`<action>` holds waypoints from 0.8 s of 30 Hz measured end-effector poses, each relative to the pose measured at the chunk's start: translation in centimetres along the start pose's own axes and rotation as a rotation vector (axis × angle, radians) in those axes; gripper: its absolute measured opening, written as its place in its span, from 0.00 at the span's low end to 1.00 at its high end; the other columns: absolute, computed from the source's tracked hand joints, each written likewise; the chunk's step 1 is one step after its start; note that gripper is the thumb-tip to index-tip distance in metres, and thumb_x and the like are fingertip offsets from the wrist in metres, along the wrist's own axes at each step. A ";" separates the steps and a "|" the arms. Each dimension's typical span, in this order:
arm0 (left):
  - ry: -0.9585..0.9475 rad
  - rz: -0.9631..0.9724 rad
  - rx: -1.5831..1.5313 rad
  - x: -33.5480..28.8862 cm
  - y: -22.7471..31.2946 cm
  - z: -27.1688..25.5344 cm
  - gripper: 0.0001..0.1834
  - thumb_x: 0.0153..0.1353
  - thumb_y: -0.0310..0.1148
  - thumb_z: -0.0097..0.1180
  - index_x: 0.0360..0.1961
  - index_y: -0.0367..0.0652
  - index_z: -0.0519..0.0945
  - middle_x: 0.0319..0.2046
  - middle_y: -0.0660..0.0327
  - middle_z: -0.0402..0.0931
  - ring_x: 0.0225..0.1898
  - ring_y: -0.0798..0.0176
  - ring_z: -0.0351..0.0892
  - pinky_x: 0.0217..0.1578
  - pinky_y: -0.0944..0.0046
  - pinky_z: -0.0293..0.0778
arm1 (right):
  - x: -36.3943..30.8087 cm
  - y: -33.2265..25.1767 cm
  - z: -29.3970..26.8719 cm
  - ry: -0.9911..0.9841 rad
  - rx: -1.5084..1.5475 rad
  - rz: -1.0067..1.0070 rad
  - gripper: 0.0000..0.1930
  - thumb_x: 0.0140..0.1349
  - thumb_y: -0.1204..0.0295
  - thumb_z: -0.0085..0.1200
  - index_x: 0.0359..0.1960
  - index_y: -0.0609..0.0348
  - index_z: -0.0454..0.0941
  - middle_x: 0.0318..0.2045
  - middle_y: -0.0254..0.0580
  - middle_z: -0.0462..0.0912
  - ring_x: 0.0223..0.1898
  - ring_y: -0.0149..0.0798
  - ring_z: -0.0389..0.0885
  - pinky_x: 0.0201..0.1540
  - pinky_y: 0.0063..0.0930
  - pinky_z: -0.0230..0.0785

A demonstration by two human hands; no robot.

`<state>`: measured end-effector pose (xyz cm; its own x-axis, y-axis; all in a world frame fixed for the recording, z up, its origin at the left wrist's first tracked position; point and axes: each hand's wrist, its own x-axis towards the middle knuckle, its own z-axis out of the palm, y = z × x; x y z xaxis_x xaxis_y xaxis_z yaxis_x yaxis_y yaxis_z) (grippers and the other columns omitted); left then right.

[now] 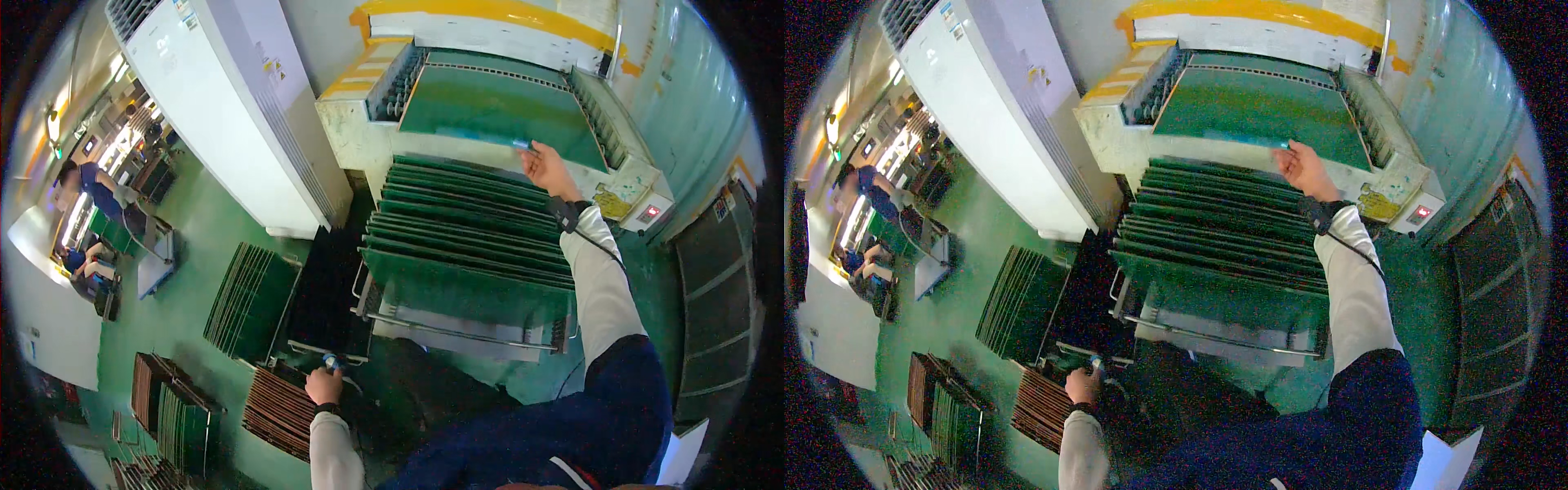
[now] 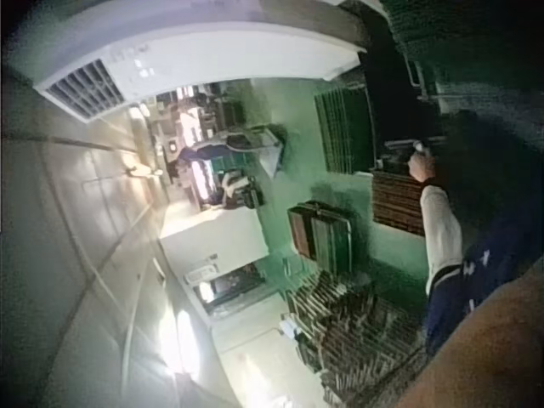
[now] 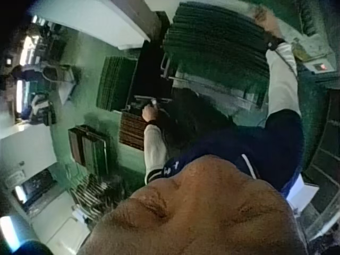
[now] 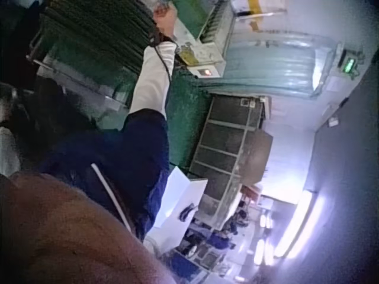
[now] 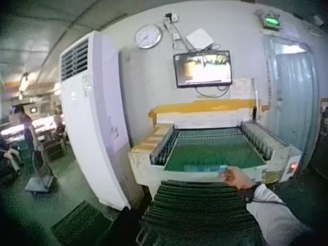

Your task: Sorting green circuit boards from one stack and placing them into a machine or another rack.

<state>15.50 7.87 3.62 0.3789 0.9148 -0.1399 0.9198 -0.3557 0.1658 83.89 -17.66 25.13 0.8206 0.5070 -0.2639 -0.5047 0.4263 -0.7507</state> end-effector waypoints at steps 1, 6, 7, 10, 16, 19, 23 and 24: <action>-0.008 -0.013 0.004 0.0 -0.4 0.3 0.22 0.51 0.53 0.62 0.26 0.41 0.85 0.31 0.51 0.83 0.38 0.43 0.82 0.41 0.45 0.77 | 0.0 -0.1 0.1 -0.011 0.022 0.061 0.17 0.66 0.62 0.58 0.47 0.64 0.76 0.41 0.48 0.85 0.34 0.39 0.82 0.35 0.30 0.76; 0.103 0.051 0.032 0.0 -0.7 0.9 0.24 0.53 0.55 0.62 0.28 0.41 0.85 0.32 0.51 0.83 0.40 0.42 0.82 0.40 0.44 0.77 | -3.6 0.1 1.5 -0.018 -0.253 0.100 0.25 0.69 0.53 0.52 0.51 0.65 0.76 0.43 0.46 0.85 0.35 0.37 0.83 0.37 0.29 0.77; 0.070 0.042 0.030 0.1 -0.8 0.9 0.24 0.52 0.55 0.63 0.28 0.41 0.85 0.33 0.51 0.83 0.40 0.42 0.81 0.40 0.44 0.77 | -5.1 0.7 2.3 -0.017 -0.265 0.117 0.25 0.69 0.53 0.52 0.51 0.65 0.76 0.43 0.46 0.85 0.35 0.37 0.83 0.37 0.29 0.77; 0.009 -0.018 0.010 -0.2 -0.9 0.2 0.24 0.52 0.55 0.63 0.28 0.40 0.85 0.34 0.51 0.83 0.41 0.43 0.81 0.41 0.45 0.78 | -10.6 3.5 5.4 -0.196 -0.591 0.111 0.21 0.70 0.54 0.51 0.47 0.62 0.79 0.38 0.43 0.86 0.34 0.36 0.84 0.37 0.29 0.77; -0.032 -0.024 -0.029 -0.4 -0.7 -0.2 0.24 0.53 0.53 0.63 0.33 0.40 0.86 0.35 0.52 0.83 0.43 0.44 0.81 0.43 0.46 0.77 | -24.2 10.4 8.9 -0.433 -1.290 -0.392 0.11 0.65 0.67 0.58 0.44 0.60 0.81 0.34 0.40 0.85 0.31 0.31 0.82 0.36 0.25 0.74; 0.012 -0.014 -0.057 -0.7 -1.1 -0.2 0.23 0.53 0.53 0.63 0.33 0.41 0.86 0.35 0.52 0.83 0.42 0.44 0.81 0.42 0.45 0.77 | -27.9 12.7 8.7 -0.494 -1.452 -0.608 0.13 0.60 0.70 0.62 0.46 0.62 0.81 0.36 0.45 0.85 0.35 0.39 0.83 0.40 0.31 0.75; 0.056 -0.020 -0.096 -1.1 -1.4 -0.1 0.22 0.52 0.52 0.63 0.33 0.42 0.86 0.34 0.53 0.83 0.41 0.45 0.81 0.42 0.45 0.77 | -30.6 14.6 8.0 -0.562 -1.792 -0.871 0.19 0.58 0.70 0.62 0.52 0.59 0.79 0.50 0.47 0.81 0.49 0.50 0.78 0.54 0.42 0.70; 0.065 -0.014 -0.083 -1.2 -1.5 -0.1 0.21 0.52 0.51 0.63 0.33 0.42 0.85 0.34 0.53 0.83 0.41 0.45 0.81 0.43 0.46 0.76 | -30.9 15.0 7.8 -0.564 -1.854 -0.905 0.21 0.57 0.70 0.62 0.53 0.58 0.78 0.54 0.47 0.78 0.53 0.52 0.75 0.59 0.45 0.67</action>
<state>13.66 7.30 3.67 0.3557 0.9312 -0.0794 0.9125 -0.3277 0.2450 48.88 -21.11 26.71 0.2986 0.9002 0.3170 0.9487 -0.2436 -0.2017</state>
